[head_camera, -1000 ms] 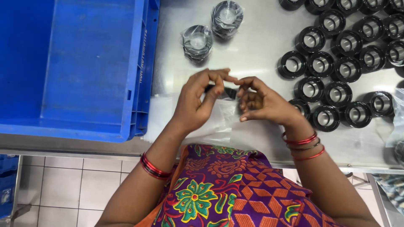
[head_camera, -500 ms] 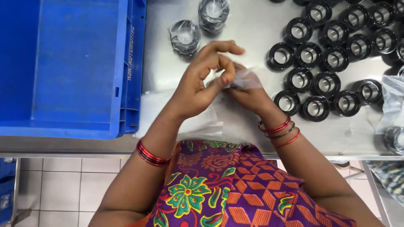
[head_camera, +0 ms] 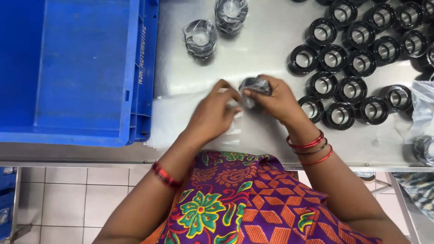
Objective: Packing circular metal bearings into plastic bags and placing them into a storage bin.
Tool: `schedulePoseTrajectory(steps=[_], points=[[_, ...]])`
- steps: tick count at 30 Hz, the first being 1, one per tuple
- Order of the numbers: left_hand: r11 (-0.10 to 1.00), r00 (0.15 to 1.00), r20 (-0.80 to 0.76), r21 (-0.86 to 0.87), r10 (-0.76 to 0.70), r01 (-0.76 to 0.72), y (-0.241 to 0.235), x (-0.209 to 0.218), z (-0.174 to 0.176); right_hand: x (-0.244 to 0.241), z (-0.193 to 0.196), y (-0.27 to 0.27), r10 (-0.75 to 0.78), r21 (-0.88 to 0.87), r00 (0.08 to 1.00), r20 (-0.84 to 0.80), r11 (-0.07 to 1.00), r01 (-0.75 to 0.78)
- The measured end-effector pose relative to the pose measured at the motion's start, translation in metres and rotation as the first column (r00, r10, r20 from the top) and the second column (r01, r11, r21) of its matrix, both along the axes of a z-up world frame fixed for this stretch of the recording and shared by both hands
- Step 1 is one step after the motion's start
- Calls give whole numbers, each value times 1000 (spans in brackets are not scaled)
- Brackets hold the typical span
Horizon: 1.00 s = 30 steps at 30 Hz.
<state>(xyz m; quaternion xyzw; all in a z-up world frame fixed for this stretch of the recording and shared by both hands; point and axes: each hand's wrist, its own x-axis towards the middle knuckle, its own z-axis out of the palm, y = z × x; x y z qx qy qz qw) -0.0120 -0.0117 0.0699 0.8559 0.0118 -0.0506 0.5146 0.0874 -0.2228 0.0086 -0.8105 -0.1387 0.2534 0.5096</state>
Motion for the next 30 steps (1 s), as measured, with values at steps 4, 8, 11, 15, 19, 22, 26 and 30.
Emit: schedulePoseTrajectory(steps=[4,8,11,15,19,22,26,30], points=[[928,940,67,156,333,-340,22,-28,-12,11,25,16,139,-422,817,560,896,136],[959,985,150,255,86,-122,18,-39,-33,38,33,6,335,-442,614,714,897,24],[971,972,225,239,-62,7,-1,-30,-34,61,65,-18,480,-585,574,664,811,-1],[953,991,131,303,-32,-9,-25,-1,-30,85,60,-67,615,-812,590,524,569,129],[950,995,100,305,31,-60,-36,15,-37,59,67,-56,592,-809,642,488,582,79],[936,983,172,333,60,-115,-35,15,-42,30,62,-45,553,-772,674,490,635,40],[965,976,212,242,46,-98,-26,7,-49,16,67,-40,516,-625,685,514,772,-113],[999,990,138,-19,34,-32,-16,0,-47,32,67,-48,467,-298,875,128,860,-415]])
